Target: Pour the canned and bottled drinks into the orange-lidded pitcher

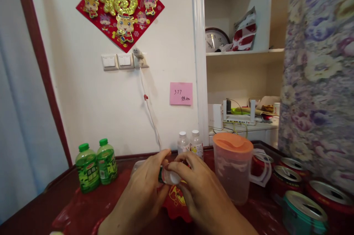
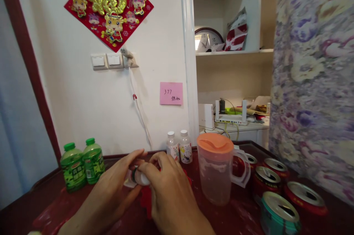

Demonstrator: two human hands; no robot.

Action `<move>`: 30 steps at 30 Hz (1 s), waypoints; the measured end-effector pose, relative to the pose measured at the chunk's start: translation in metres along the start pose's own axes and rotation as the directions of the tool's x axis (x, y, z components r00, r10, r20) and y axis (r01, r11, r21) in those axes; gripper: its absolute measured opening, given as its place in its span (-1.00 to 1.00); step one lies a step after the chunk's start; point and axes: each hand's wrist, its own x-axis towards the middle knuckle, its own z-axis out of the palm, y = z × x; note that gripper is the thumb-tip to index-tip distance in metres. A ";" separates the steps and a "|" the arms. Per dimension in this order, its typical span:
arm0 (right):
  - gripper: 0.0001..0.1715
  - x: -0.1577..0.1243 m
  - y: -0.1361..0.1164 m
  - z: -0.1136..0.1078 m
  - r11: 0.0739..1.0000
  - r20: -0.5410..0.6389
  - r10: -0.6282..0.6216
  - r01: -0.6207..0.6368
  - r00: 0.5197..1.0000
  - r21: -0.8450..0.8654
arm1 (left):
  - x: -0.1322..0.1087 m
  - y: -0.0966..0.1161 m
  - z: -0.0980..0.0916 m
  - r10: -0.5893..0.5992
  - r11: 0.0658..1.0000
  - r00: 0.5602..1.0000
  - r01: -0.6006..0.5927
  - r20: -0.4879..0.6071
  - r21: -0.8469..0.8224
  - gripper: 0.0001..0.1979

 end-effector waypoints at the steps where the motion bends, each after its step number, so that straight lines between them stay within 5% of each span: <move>1: -0.29 0.000 -0.001 0.000 0.999 -0.003 0.006 -0.006 1.000 0.036 | 0.000 -0.001 0.000 -0.006 1.000 1.000 0.006 -0.002 -0.006 -0.44; 4: -0.19 -0.001 -0.008 -0.002 0.988 -0.024 0.112 -0.109 0.993 0.113 | -0.001 0.000 0.001 -0.009 0.999 1.000 0.009 0.004 -0.035 -0.39; 8: -0.72 0.000 -0.015 -0.002 0.949 -0.027 0.314 -0.314 0.949 0.013 | -0.002 0.003 0.001 0.004 0.997 0.999 0.000 0.045 -0.079 -0.32; 11: -0.84 0.001 -0.014 -0.001 0.951 -0.021 0.304 -0.304 0.953 -0.055 | -0.003 0.005 0.002 0.009 0.997 0.998 -0.004 0.054 -0.081 -0.30; 18: -0.40 -0.002 -0.004 0.005 0.989 -0.041 0.063 -0.068 0.997 -0.129 | -0.001 -0.001 0.004 0.001 0.996 0.999 0.003 0.042 -0.092 -0.35; 22: -0.40 -0.002 -0.002 0.003 0.991 -0.143 -0.080 0.063 0.987 -0.119 | 0.000 -0.010 0.006 -0.051 0.989 0.998 0.056 0.040 -0.134 -0.41; 25: -0.43 -0.003 -0.006 -0.002 0.998 -0.213 -0.046 0.037 0.976 -0.047 | 0.002 -0.021 0.003 -0.153 0.964 0.986 0.164 0.066 -0.211 -0.43; 28: -0.42 -0.002 -0.012 0.006 0.998 -0.107 0.060 -0.060 0.992 0.004 | 0.007 -0.034 0.000 -0.341 0.886 0.937 0.349 0.081 -0.306 -0.40; 30: -0.47 -0.002 -0.016 0.026 0.993 0.077 0.112 -0.109 0.991 -0.040 | 0.009 -0.041 0.001 -0.468 0.798 0.879 0.463 0.087 -0.386 -0.35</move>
